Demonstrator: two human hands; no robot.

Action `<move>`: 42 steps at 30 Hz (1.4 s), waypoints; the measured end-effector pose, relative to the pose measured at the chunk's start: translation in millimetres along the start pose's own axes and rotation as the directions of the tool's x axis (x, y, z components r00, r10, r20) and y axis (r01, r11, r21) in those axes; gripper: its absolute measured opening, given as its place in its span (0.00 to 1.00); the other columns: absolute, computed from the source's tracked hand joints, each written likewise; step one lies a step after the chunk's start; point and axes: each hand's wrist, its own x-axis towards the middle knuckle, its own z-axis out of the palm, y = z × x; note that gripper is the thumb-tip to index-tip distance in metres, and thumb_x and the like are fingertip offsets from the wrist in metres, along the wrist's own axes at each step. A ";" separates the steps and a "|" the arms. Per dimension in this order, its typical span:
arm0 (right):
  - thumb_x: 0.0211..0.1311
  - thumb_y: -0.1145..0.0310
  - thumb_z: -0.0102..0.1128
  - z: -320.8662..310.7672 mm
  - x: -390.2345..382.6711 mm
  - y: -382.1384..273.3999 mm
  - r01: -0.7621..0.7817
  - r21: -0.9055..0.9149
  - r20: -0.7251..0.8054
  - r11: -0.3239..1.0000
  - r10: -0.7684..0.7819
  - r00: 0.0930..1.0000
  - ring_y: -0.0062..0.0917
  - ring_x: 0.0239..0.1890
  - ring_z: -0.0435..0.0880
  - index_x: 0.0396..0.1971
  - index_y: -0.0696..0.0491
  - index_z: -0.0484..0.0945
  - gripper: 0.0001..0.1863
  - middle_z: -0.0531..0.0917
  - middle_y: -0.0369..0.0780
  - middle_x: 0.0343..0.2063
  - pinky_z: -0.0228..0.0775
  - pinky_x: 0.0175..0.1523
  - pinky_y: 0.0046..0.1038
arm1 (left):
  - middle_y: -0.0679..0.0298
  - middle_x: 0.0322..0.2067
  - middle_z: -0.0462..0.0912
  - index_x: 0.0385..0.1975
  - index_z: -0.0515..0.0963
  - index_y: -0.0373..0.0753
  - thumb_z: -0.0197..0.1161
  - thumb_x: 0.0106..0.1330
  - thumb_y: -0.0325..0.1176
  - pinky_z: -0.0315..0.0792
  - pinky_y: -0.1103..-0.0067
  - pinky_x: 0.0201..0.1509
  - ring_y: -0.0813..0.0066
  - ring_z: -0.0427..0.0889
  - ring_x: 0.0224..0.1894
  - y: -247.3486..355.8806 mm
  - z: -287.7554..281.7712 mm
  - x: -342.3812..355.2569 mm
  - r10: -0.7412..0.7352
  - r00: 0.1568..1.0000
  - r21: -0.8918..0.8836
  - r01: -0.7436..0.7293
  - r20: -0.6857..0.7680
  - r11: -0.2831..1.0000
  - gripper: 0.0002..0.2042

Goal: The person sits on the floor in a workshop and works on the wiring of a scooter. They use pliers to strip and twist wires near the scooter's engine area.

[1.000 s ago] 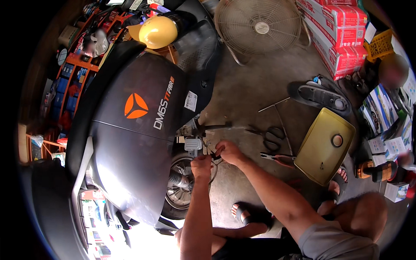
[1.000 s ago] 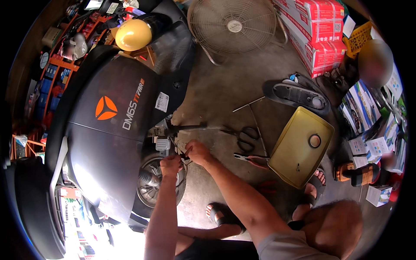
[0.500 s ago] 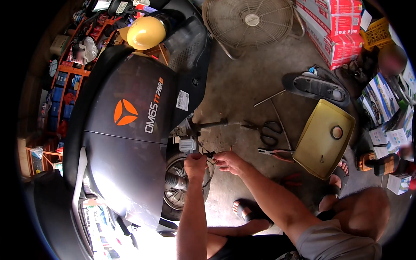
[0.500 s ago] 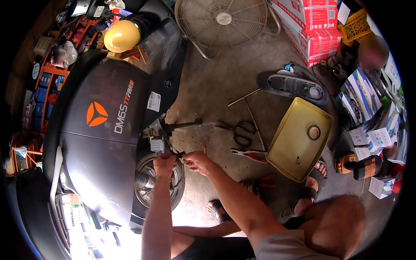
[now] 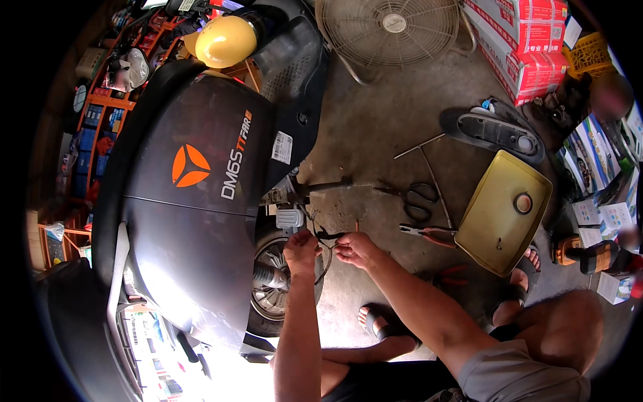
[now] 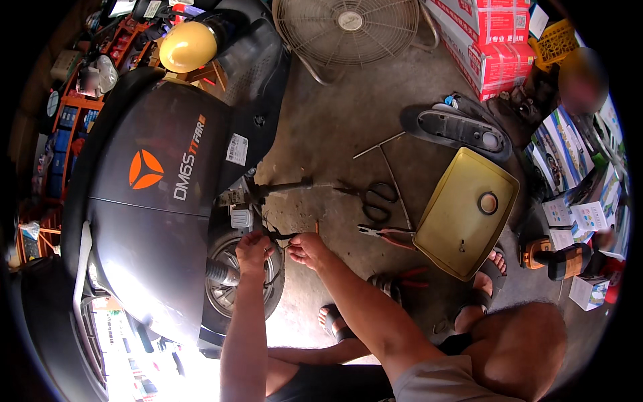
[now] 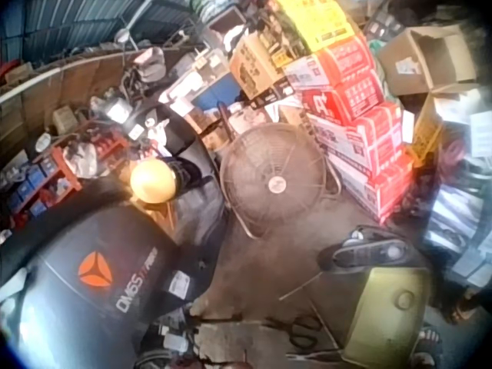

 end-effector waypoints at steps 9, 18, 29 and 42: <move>0.49 0.75 0.56 -0.1 -4.2 2.8 0.241 -0.031 0.071 0.970 -0.239 0.969 0.23 0.32 0.76 0.38 0.51 0.75 0.13 0.77 0.34 0.28 0.71 0.42 0.31 | 0.59 0.24 0.82 0.28 0.79 0.35 0.64 0.54 0.37 0.74 0.73 0.34 0.67 0.82 0.28 -1.7 1.1 -5.5 0.387 0.922 0.602 -0.297 -0.022 0.742 0.11; 0.48 0.72 0.58 5.3 -8.3 -3.4 0.244 -0.085 0.075 0.966 -0.238 0.968 0.22 0.31 0.76 0.37 0.50 0.76 0.13 0.76 0.33 0.26 0.70 0.42 0.30 | 0.58 0.31 0.82 0.37 0.76 0.33 0.65 0.54 0.39 0.74 0.72 0.36 0.66 0.82 0.31 -22.3 -4.4 20.1 0.228 0.972 0.506 -0.167 -0.060 0.846 0.17; 0.44 0.78 0.53 10.1 12.1 -22.3 0.451 -0.313 0.071 0.836 -0.453 0.888 0.21 0.30 0.74 0.35 0.54 0.77 0.14 0.78 0.34 0.27 0.66 0.37 0.26 | 0.66 0.33 0.77 0.47 0.72 0.37 0.61 0.54 0.26 0.72 0.79 0.33 0.77 0.75 0.33 -12.6 -8.9 13.9 -0.197 0.964 -0.201 0.231 0.177 0.952 0.18; 0.45 0.73 0.53 35.7 -4.7 -20.8 0.493 -0.849 0.181 0.187 -0.775 0.606 0.31 0.30 0.82 0.21 0.53 0.79 0.05 0.82 0.43 0.22 0.73 0.37 0.30 | 0.63 0.34 0.78 0.49 0.71 0.35 0.55 0.56 0.23 0.73 0.81 0.33 0.75 0.77 0.33 -14.6 -17.1 10.3 -0.128 0.981 -0.175 0.153 0.146 0.973 0.18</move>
